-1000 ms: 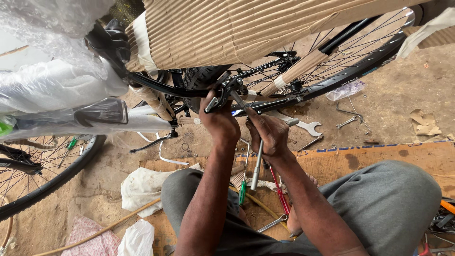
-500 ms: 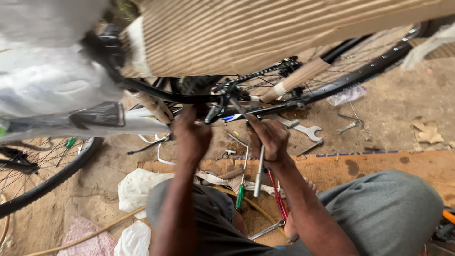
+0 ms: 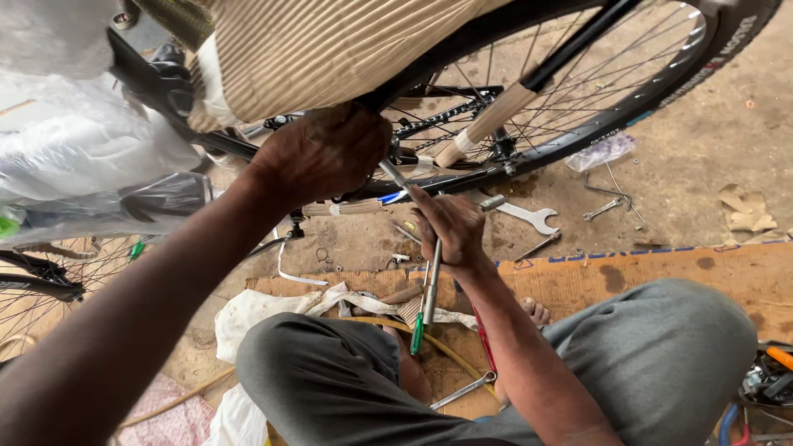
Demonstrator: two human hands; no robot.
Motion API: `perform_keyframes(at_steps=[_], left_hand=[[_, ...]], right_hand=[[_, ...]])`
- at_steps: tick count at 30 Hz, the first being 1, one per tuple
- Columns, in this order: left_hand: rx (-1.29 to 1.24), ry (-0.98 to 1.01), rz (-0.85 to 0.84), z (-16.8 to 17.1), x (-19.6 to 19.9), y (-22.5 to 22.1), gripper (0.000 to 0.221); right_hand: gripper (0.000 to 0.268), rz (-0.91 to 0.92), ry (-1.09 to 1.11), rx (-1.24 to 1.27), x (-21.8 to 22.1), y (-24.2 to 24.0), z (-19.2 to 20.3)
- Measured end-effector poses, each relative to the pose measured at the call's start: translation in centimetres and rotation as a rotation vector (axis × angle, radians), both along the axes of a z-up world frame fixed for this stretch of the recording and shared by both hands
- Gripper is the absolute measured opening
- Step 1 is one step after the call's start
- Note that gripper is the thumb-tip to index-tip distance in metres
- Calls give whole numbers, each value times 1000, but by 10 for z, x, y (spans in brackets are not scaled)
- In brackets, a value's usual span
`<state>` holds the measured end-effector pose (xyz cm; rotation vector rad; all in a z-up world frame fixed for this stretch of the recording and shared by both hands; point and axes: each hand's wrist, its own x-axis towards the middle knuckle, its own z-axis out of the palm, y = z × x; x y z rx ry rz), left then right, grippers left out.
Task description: The person works on the derailleur and chain of a bicycle by hand and using tools, adjusting components and rotating the pedals.
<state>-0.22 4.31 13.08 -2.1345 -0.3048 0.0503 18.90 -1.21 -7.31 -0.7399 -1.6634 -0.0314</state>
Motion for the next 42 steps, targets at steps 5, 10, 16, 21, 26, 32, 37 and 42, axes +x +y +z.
perform_keyframes(at_steps=[5, 10, 16, 21, 26, 32, 37, 42], left_hand=[[186, 173, 64, 11, 17, 1, 15], [314, 354, 52, 21, 23, 4, 33], [395, 524, 46, 26, 26, 7, 42], [414, 467, 18, 25, 23, 8, 38], [424, 435, 4, 22, 20, 10, 40], [386, 456, 23, 19, 20, 10, 41], [395, 495, 15, 18, 17, 12, 44], [160, 383, -42, 6, -1, 12, 11]], right_hand=[[51, 0, 21, 6, 1, -4, 5], [43, -29, 22, 39, -1, -1, 2], [38, -12, 42, 24, -2, 1, 0], [36, 6, 44, 46, 2, 1, 4], [34, 30, 80, 1, 0, 3, 1], [32, 161, 220, -122, -4, 3, -6], [35, 221, 224, -161, -5, 7, -21], [30, -31, -10, -16, 8, 22, -46]])
